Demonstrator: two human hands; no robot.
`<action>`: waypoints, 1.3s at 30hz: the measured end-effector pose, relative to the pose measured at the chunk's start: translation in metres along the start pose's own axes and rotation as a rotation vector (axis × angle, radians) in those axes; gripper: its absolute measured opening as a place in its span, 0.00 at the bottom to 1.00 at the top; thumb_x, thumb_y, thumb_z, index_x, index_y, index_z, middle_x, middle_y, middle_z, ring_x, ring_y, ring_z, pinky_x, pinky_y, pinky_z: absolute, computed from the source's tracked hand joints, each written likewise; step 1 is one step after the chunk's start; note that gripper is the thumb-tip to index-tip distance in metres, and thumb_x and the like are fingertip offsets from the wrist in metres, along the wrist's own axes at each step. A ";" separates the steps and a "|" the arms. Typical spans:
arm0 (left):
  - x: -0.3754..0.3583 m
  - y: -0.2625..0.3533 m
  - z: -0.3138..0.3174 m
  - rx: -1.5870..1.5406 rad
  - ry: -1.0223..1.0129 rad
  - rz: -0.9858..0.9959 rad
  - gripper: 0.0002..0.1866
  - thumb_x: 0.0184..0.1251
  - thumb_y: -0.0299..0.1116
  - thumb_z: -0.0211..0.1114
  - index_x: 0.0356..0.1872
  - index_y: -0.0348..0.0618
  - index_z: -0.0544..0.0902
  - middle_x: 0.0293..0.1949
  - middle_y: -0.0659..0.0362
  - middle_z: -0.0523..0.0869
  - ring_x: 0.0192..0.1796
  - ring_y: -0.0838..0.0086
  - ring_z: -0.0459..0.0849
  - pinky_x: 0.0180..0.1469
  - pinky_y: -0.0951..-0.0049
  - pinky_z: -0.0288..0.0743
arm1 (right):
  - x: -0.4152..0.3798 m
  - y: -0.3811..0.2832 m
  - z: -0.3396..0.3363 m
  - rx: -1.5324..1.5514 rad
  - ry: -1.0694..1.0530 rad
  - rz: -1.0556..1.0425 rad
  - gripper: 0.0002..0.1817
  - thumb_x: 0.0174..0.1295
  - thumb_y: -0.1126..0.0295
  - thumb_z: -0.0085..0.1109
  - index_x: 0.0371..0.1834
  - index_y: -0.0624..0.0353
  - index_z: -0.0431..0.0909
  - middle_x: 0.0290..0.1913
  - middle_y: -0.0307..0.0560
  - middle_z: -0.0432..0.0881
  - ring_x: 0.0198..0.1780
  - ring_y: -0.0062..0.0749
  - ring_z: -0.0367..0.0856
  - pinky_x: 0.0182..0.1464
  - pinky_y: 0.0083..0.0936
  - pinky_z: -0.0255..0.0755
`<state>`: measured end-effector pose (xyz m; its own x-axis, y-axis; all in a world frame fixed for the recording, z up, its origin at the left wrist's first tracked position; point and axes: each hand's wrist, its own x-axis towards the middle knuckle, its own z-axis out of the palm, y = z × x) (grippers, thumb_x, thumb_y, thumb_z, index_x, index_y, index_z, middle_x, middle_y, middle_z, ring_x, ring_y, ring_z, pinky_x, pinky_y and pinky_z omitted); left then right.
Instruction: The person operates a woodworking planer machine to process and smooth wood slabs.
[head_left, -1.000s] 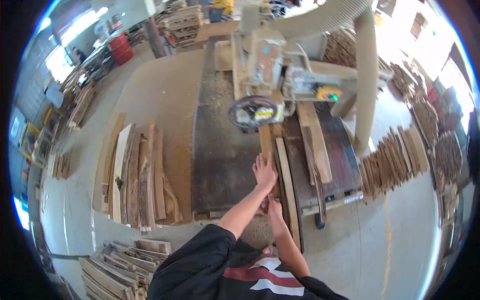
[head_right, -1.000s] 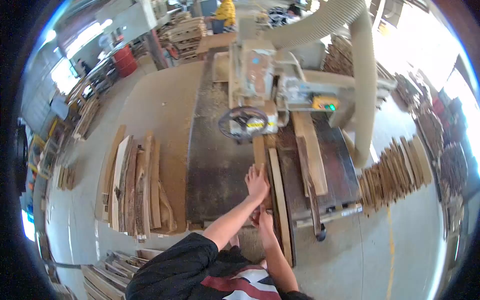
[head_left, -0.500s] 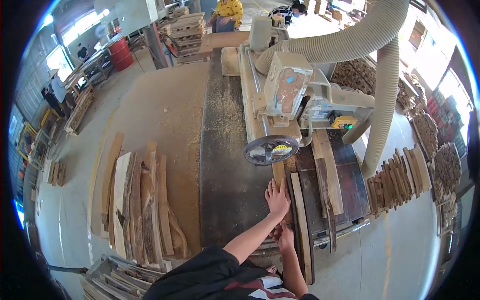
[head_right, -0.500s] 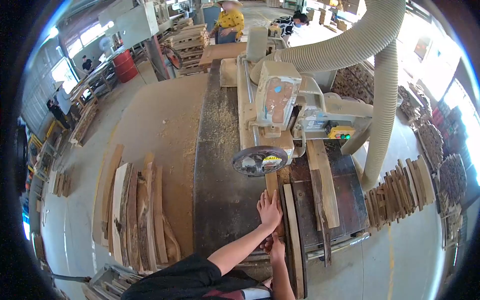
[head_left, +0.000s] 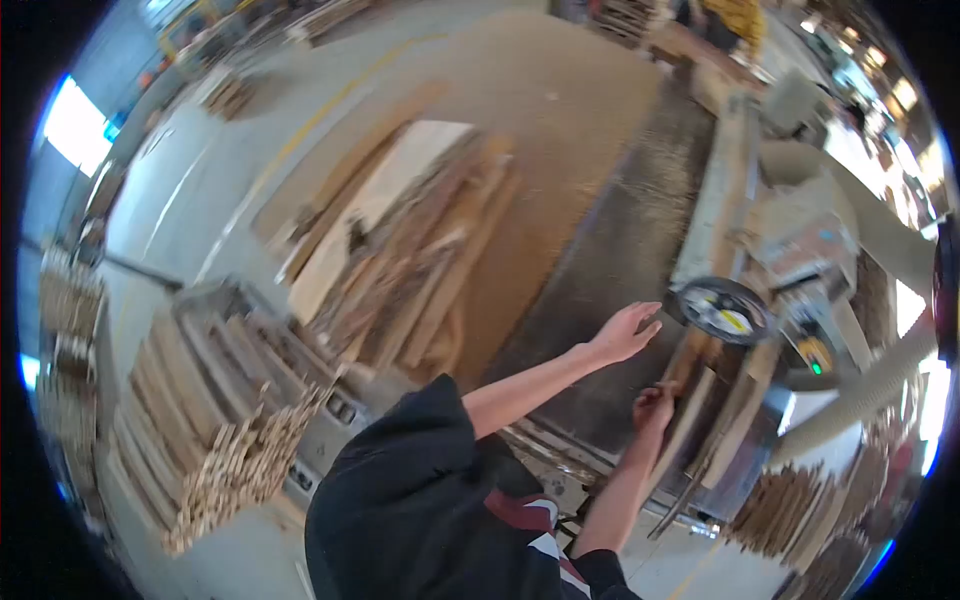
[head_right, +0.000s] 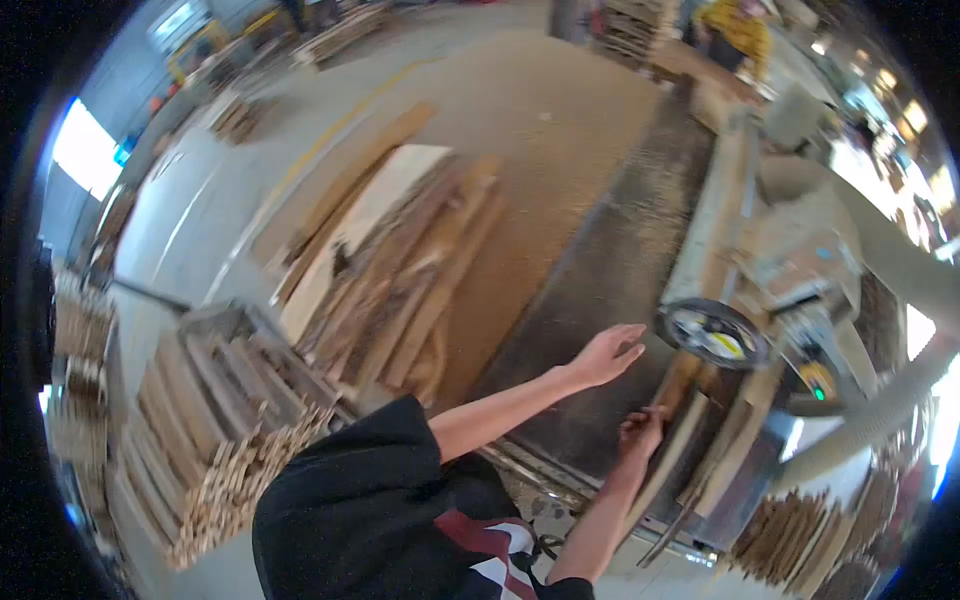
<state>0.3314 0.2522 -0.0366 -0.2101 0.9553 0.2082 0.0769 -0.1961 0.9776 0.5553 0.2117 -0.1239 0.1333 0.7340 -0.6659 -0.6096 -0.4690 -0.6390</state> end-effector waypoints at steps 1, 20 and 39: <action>-0.007 0.016 -0.052 0.160 0.040 0.135 0.20 0.70 0.35 0.67 0.59 0.36 0.79 0.54 0.42 0.84 0.57 0.48 0.83 0.59 0.54 0.77 | 0.016 -0.009 0.002 -0.070 0.027 0.040 0.17 0.75 0.46 0.56 0.35 0.45 0.76 0.21 0.25 0.73 0.26 0.15 0.75 0.25 0.18 0.64; -0.102 0.104 -0.391 0.823 0.165 -0.340 0.58 0.55 0.62 0.76 0.78 0.35 0.59 0.75 0.42 0.68 0.76 0.52 0.67 0.76 0.56 0.63 | -0.090 0.061 0.012 -1.184 -0.167 -0.956 0.14 0.66 0.67 0.55 0.48 0.61 0.85 0.47 0.48 0.88 0.54 0.33 0.85 0.55 0.34 0.80; -0.296 0.157 0.067 0.314 -1.029 -0.463 0.44 0.64 0.54 0.70 0.73 0.35 0.66 0.66 0.46 0.77 0.67 0.57 0.76 0.69 0.58 0.71 | -0.257 0.123 -0.140 -0.312 -0.341 -0.205 0.16 0.68 0.54 0.59 0.36 0.58 0.82 0.32 0.43 0.83 0.31 0.33 0.86 0.31 0.35 0.78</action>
<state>0.4706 -0.0465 0.0530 0.5954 0.6784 -0.4305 0.4675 0.1433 0.8723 0.5555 -0.1031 -0.0852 -0.0687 0.9207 -0.3841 -0.3283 -0.3845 -0.8628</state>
